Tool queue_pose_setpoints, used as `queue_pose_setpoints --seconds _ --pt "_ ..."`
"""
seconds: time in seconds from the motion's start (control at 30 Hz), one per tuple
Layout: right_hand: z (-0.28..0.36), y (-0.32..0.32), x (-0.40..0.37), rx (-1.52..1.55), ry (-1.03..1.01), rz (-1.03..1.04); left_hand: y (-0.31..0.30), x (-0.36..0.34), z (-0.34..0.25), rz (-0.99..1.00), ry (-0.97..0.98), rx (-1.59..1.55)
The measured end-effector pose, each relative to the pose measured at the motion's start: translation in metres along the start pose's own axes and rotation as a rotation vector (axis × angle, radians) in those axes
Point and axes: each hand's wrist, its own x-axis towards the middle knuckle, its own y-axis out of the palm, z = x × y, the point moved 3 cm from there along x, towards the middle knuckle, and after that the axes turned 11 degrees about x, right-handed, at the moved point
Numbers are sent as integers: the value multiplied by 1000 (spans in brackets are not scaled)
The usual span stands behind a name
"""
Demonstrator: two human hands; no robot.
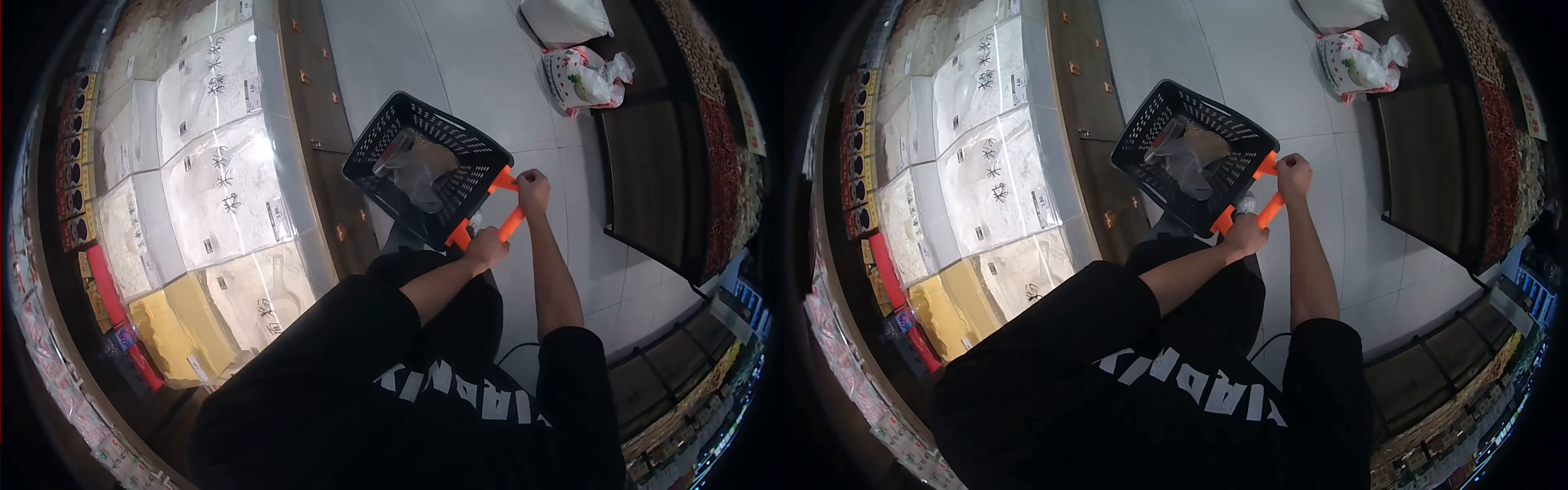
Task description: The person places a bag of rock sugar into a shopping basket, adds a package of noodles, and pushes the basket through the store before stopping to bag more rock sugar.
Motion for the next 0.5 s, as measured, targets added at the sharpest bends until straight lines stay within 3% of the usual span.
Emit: queue_pose_setpoints --seconds 0.17,0.27,0.5 --pt "8 18 2 0 -46 67 -3 4 11 -114 -27 23" --pt "9 28 1 -16 -231 119 7 16 29 -214 104 -32" --pt "15 27 -28 -217 -363 276 -17 -26 28 -184 34 1"
